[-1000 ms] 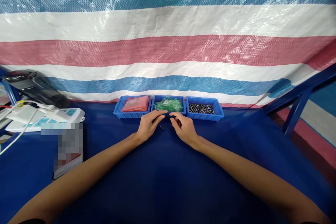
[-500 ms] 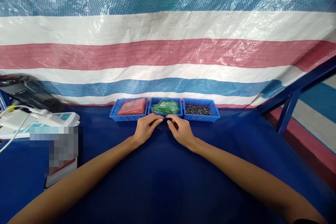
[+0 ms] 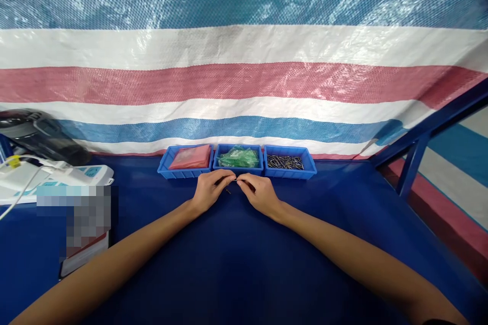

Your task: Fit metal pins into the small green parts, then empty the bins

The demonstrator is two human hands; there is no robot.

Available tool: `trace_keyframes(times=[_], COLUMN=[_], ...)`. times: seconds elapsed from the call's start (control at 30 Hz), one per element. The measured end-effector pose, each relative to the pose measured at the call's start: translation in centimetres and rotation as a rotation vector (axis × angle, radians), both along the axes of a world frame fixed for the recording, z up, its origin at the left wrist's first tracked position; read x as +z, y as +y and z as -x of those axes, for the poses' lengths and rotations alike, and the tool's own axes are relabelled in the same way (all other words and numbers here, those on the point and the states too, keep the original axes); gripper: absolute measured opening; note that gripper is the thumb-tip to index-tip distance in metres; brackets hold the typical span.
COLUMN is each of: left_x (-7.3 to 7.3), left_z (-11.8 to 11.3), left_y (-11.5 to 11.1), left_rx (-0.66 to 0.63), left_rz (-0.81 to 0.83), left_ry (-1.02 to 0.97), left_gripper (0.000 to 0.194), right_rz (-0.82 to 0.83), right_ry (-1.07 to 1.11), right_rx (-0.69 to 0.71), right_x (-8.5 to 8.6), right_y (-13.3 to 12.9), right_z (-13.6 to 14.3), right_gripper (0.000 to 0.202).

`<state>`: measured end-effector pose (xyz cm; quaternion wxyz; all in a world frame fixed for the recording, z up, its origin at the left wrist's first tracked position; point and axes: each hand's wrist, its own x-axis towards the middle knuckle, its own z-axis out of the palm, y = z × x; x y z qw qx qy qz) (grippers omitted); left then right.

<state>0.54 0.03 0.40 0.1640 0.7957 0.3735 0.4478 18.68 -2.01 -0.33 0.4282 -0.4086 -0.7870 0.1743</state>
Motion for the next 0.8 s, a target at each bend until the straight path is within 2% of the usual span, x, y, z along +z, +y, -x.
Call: trace_keyframes(times=[0.3,0.8], left_x=[-0.12,-0.08], left_z=[-0.02,0.01], left_y=[0.05,-0.07], left_rx=[0.001,-0.035], left_rz=[0.048,-0.086], left_ry=[-0.003,0.024], left_gripper=[0.021,0.023], right_rz=[0.028,0.044], right_ry=[0.074,0.013], right_rx=[-0.088,-0.068], right_x=[0.08,-0.07], right_y=[-0.07,0.17], right_z=[-0.29,-0.18], right_gripper=[0.020,0.024])
